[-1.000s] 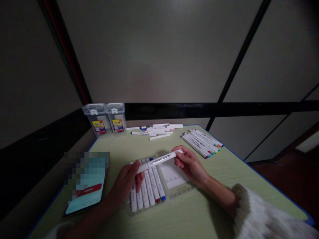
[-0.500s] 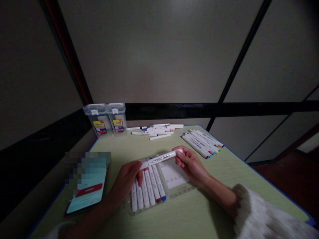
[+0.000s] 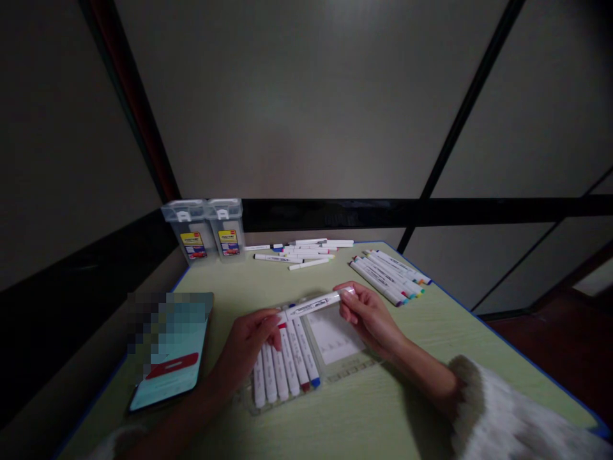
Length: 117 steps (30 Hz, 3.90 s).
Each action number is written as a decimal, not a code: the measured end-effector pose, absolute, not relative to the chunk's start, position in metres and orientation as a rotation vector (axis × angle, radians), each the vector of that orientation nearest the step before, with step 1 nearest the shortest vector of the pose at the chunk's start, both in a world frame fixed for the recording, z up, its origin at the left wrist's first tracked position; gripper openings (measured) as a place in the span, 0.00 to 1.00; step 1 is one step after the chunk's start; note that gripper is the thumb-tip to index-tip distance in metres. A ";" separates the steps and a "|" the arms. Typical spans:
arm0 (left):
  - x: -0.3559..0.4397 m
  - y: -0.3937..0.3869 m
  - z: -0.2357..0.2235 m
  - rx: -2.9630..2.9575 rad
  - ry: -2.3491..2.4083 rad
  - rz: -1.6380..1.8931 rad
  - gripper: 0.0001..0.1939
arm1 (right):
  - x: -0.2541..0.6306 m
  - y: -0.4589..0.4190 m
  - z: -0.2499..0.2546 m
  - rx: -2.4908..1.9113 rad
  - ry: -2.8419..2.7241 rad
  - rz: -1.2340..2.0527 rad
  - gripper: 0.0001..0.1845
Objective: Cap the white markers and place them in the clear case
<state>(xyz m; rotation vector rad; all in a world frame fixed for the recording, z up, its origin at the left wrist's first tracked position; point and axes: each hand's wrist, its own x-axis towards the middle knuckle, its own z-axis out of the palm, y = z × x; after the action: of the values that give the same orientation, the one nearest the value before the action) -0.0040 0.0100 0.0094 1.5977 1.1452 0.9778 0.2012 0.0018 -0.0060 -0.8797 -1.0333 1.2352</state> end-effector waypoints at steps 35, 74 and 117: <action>-0.004 0.009 0.002 1.626 1.133 0.946 0.14 | 0.204 0.006 -0.015 -0.795 -0.884 1.416 0.08; -0.001 0.003 0.014 1.664 1.177 0.919 0.20 | 0.205 0.005 -0.018 -1.075 -1.127 1.099 0.23; -0.005 0.006 0.007 1.715 1.135 0.953 0.17 | 0.204 0.005 -0.019 -1.120 -1.120 1.127 0.24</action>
<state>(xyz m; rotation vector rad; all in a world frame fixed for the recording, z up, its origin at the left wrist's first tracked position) -0.0045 0.0059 0.0071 1.7152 1.1353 0.9529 0.2038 0.0054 -0.0194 -1.1203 -1.1197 1.1271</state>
